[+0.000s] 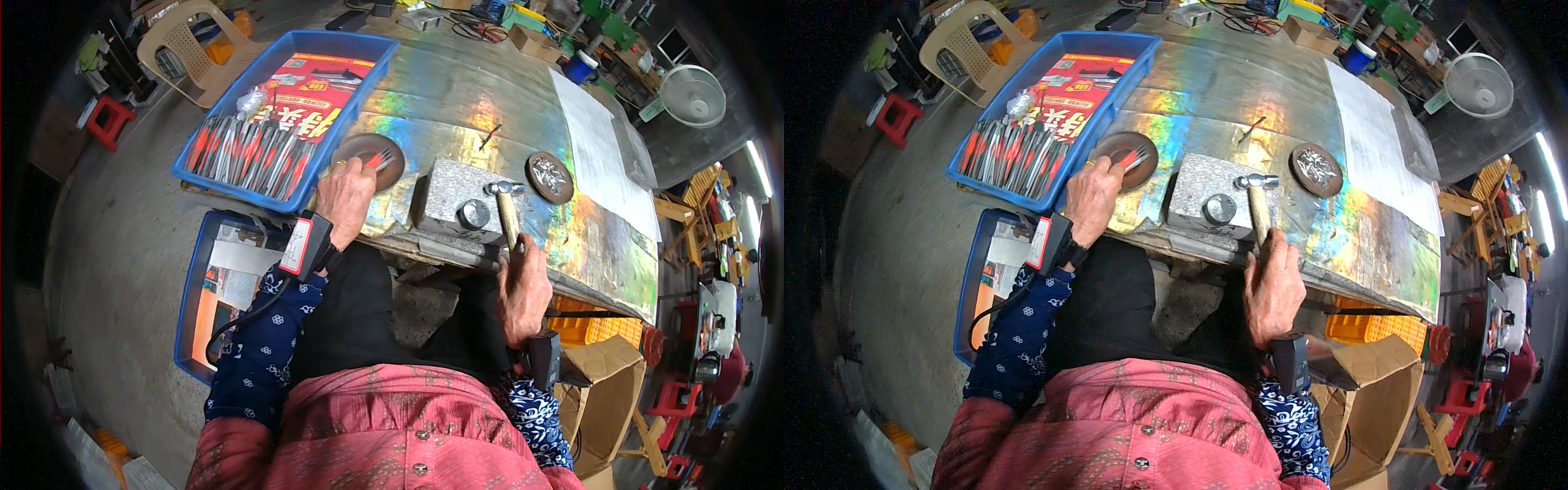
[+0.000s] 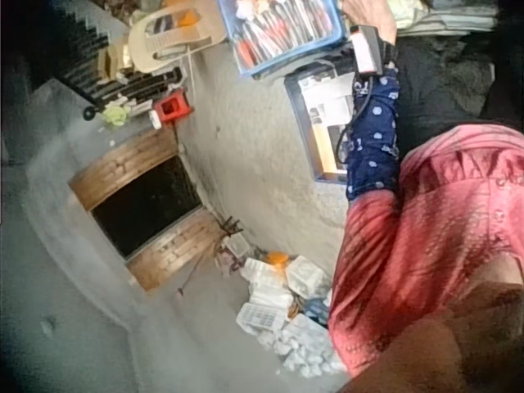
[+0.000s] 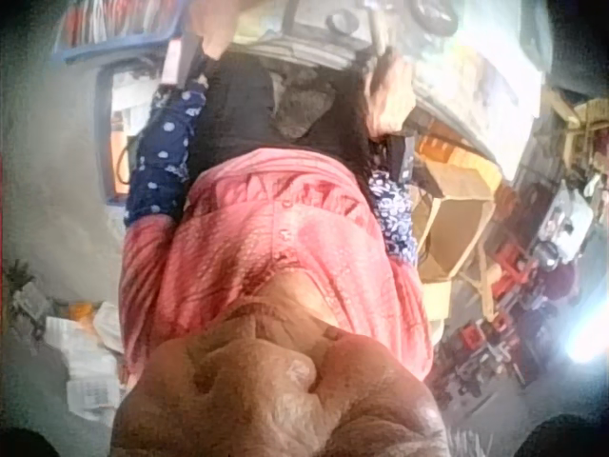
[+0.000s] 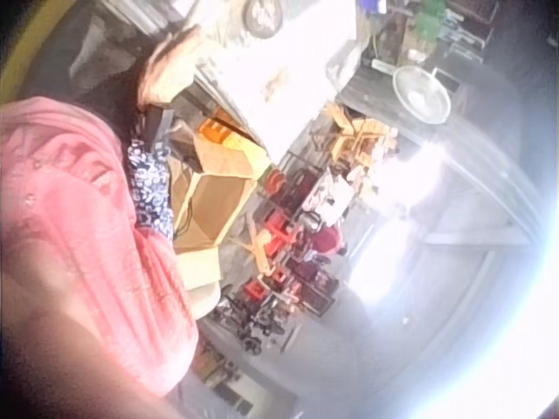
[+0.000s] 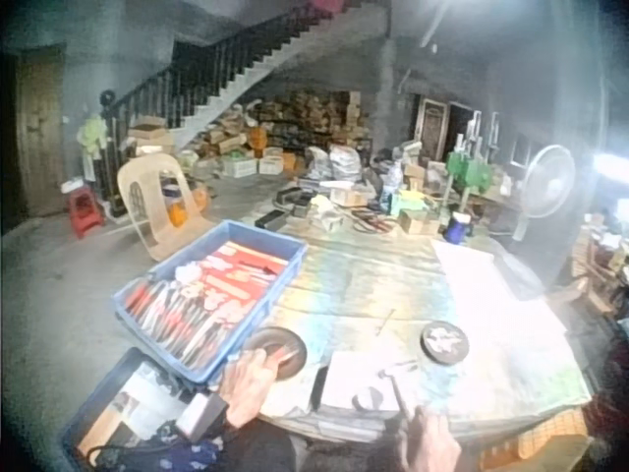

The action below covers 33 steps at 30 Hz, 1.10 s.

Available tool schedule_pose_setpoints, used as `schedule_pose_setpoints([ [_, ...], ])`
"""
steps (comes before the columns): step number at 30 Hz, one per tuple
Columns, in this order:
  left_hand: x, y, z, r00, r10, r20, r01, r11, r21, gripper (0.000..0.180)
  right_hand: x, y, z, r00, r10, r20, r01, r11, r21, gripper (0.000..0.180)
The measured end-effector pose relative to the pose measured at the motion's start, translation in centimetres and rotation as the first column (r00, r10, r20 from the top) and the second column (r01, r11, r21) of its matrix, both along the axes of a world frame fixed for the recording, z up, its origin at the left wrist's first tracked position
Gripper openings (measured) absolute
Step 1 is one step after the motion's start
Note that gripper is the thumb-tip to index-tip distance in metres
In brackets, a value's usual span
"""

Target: The person repeatedly picks up thin metal rods from a tray, places them on a metal block, and strikes them with a hammer. The rods are then placed into a small bowl on the table. This cycle is repeated throughout the clip.

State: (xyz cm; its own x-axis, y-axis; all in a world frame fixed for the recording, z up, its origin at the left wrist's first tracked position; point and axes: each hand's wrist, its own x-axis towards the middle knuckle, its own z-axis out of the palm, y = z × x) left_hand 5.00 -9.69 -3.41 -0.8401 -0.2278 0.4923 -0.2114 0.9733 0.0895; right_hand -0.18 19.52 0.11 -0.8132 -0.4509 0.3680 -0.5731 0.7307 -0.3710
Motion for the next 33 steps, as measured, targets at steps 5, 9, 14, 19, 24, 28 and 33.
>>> schedule_pose_setpoints([
  [5, 1.6, -0.1, 1.2, 0.996, -0.002, -0.092, 0.011, 0.995, 0.104, 0.014, 0.1, 0.0, 0.0, 0.999, 0.010, -0.031, -0.010, 1.000, -0.001, 0.049],
  [9, 3.7, -2.3, 3.3, 0.971, 0.050, -0.235, -0.031, 0.996, 0.084, 0.011, 0.2, 0.1, 0.0, 1.000, -0.005, 0.006, 0.005, 1.000, 0.010, 0.050],
  [14, 6.0, -6.9, 4.9, 0.945, 0.297, -0.137, -0.289, 0.955, 0.074, 0.014, 0.1, 0.1, -0.2, 1.000, -0.010, 0.012, 0.010, 1.000, 0.015, 0.051],
  [19, 6.8, -8.2, 4.2, 0.912, 0.410, -0.022, -0.406, 0.908, 0.104, 0.016, 0.1, 0.1, -0.2, 1.000, 0.001, 0.006, -0.001, 1.000, -0.008, 0.051],
  [24, 6.4, -8.3, 3.6, 0.902, 0.429, -0.033, -0.424, 0.900, 0.103, 0.021, 0.2, 0.0, 0.3, 1.000, 0.021, 0.008, -0.021, 1.000, -0.002, 0.051],
  [28, 6.2, -8.6, 3.3, 0.889, 0.457, 0.016, -0.457, 0.887, 0.064, 0.015, 0.2, 0.1, 1.1, 0.999, -0.008, 0.054, 0.007, 1.000, 0.013, 0.047],
  [33, 6.2, -9.2, 3.5, 0.893, 0.450, 0.005, -0.450, 0.893, 0.028, 0.011, -0.4, 0.6, 1.9, 0.995, -0.013, 0.100, 0.015, 1.000, -0.018, 0.036],
])
